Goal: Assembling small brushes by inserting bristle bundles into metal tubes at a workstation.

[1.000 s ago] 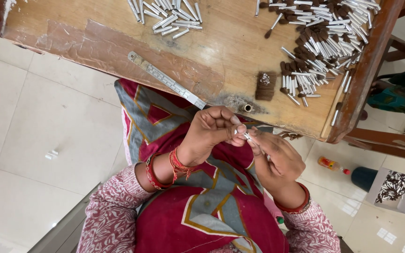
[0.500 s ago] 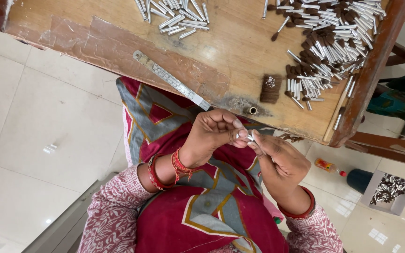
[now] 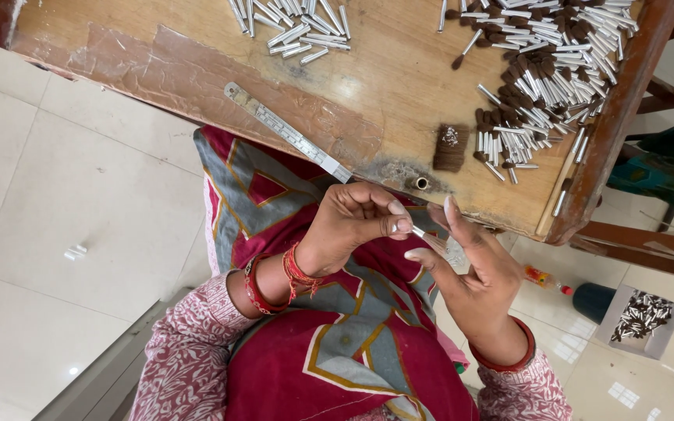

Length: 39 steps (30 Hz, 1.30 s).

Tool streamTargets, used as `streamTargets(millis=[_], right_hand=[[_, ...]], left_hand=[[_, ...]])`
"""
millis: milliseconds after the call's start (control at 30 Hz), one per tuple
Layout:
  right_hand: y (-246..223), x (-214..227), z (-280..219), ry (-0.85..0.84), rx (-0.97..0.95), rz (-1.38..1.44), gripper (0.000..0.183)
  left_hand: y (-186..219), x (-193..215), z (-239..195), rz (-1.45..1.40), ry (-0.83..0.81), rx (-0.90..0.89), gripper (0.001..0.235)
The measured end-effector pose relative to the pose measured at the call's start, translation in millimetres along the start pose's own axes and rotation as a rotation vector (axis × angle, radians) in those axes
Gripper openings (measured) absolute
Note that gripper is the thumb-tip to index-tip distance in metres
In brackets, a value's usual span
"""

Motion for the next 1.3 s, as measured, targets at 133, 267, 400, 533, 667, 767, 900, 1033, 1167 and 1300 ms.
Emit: streamTargets(millis=[133,267,400,533,667,767,900,1033,1167,1300], right_hand=[[13.4,6.2,-6.1,-0.027,-0.093,0.08,0.058],[24.4,4.5,-13.6,-0.035,-0.118,0.126,0.034],[11.9,2.6,-12.0,-0.009,-0.015,0.018,0.025],[5.7,3.6,-9.3,0.009,0.006,-0.011,0.029],[13.5,3.2,-13.4,0.015,0.006,0.005,0.027],[11.3,2.4,-14.8,0.041,0.08,-0.017,0.03],[23.2,-2.2,-29.1,0.146,0.164,-0.113,0.042],[44.2,-14.7,-42.0,0.2,0.16,-0.137,0.048],[48.1,-21.1,-47.3,0.201,0.165,-0.145,0.049],[45.2,-25.1,-46.2,0.167,0.182,-0.131,0.045]], left_hand=[[7.6,-4.0,0.5,-0.027,0.009,-0.013,0.014],[10.3,-5.6,2.8,-0.008,0.008,0.009,0.017],[0.1,-8.6,-2.1,0.019,-0.041,0.036,0.014],[-5.8,0.2,-1.5,-0.03,0.007,0.095,0.011],[-4.6,-4.2,-0.8,-0.047,0.022,0.117,0.011],[-1.7,-6.8,-0.5,-0.066,0.027,0.125,0.013],[2.5,-5.8,0.0,-0.08,0.037,0.131,0.015],[-0.5,-7.7,-0.5,-0.14,0.043,0.152,0.014],[-3.4,-9.5,-3.1,-0.197,0.039,0.155,0.013],[-12.0,-4.9,-5.0,-0.196,0.073,0.206,0.013]])
Point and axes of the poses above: each hand's wrist, its own z-axis towards the middle knuckle, its own x-axis out of the back of the hand, y = z × x, the point moved 8 cm from there along z, towards the middle knuckle, and after that the axes turned 10 degrees about -x, right-handed, at the moved point
